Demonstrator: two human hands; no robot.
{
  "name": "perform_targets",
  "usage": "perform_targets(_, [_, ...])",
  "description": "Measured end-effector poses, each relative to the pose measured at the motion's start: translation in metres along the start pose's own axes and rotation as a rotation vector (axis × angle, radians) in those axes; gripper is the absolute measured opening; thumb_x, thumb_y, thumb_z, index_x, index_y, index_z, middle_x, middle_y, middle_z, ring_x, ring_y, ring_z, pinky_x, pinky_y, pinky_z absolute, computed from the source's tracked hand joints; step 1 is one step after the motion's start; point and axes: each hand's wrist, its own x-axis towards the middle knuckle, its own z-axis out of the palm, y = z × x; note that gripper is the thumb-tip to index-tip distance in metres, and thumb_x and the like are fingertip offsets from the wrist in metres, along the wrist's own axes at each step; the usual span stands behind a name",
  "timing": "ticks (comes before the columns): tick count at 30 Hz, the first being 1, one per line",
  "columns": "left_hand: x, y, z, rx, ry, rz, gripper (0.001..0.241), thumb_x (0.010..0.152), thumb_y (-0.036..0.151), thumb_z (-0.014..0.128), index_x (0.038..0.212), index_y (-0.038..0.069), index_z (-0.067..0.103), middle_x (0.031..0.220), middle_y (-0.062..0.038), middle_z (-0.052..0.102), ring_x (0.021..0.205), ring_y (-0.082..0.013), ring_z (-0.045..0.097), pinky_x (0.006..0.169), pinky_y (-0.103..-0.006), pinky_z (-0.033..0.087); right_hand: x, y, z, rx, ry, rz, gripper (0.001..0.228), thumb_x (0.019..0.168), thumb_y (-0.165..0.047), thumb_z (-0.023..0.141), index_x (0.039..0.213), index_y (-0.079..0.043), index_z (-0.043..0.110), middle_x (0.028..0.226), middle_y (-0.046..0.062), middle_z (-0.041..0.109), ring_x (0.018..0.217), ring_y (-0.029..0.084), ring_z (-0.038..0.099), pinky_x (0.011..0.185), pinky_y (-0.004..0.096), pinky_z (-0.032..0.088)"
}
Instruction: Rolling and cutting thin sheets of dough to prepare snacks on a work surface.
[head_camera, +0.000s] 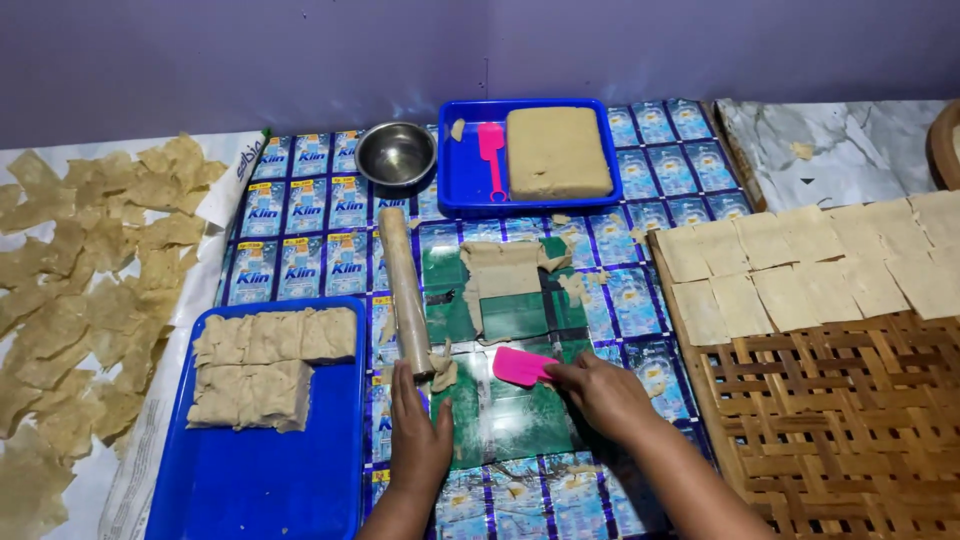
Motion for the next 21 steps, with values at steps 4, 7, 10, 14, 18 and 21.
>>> perform_targets(4, [0.010,0.003,-0.012,-0.046,-0.021,-0.075,0.080,0.092,0.017,0.062,0.157,-0.005,0.020,0.156,-0.032,0.036,0.140,-0.0466,0.044,0.109,-0.0514,0.041,0.002,-0.024,0.008,0.079,0.076,0.108,0.032,0.093,-0.042,0.062,0.124,-0.037,0.073,0.096,-0.001,0.069,0.072,0.027,0.069,0.067,0.042,0.056])
perform_targets(7, [0.024,-0.002,-0.016,-0.137,0.016,-0.141,0.063,0.094,0.014,0.061,0.151,-0.002,0.038,0.148,-0.025,0.050,0.133,-0.0396,0.053,0.108,-0.0463,0.044,-0.009,-0.050,0.009,0.097,-0.077,-0.013,0.031,0.096,-0.037,0.059,0.124,-0.034,0.072,0.099,-0.004,0.072,0.075,0.018,0.070,0.066,0.036,0.059])
perform_targets(10, [0.038,-0.001,-0.018,-0.201,0.017,-0.179,0.060,0.093,0.019,0.065,0.146,0.000,0.045,0.138,-0.020,0.058,0.114,-0.0318,0.065,0.091,-0.0392,0.058,-0.013,-0.066,0.028,0.176,-0.152,-0.136,0.029,0.092,-0.029,0.066,0.118,-0.031,0.075,0.092,-0.002,0.071,0.070,0.025,0.069,0.063,0.041,0.055])
perform_targets(14, [0.049,-0.011,-0.012,-0.273,0.027,-0.241,0.073,0.087,0.011,0.070,0.152,0.005,0.039,0.134,-0.018,0.059,0.108,-0.0274,0.066,0.085,-0.0375,0.058,0.006,-0.072,0.027,0.377,-0.100,0.173,0.037,0.097,-0.029,0.058,0.131,-0.039,0.070,0.090,-0.004,0.069,0.071,0.016,0.064,0.065,0.030,0.052])
perform_targets(18, [0.041,-0.003,-0.012,-0.186,0.037,-0.213,0.062,0.095,0.017,0.061,0.150,0.000,0.039,0.138,-0.021,0.057,0.118,-0.0338,0.063,0.096,-0.0441,0.053,0.013,-0.049,0.020,0.294,-0.005,0.261,0.040,0.097,-0.030,0.059,0.133,-0.046,0.068,0.084,-0.004,0.068,0.064,0.016,0.063,0.062,0.033,0.050])
perform_targets(21, [0.029,0.001,0.003,-0.030,0.118,-0.080,0.064,0.095,0.021,0.059,0.150,-0.005,0.037,0.146,-0.025,0.050,0.134,-0.0409,0.050,0.110,-0.0511,0.039,0.018,-0.043,0.026,-0.031,-0.012,0.047,0.044,0.093,-0.026,0.060,0.134,-0.041,0.065,0.095,0.000,0.066,0.064,0.027,0.066,0.056,0.042,0.054])
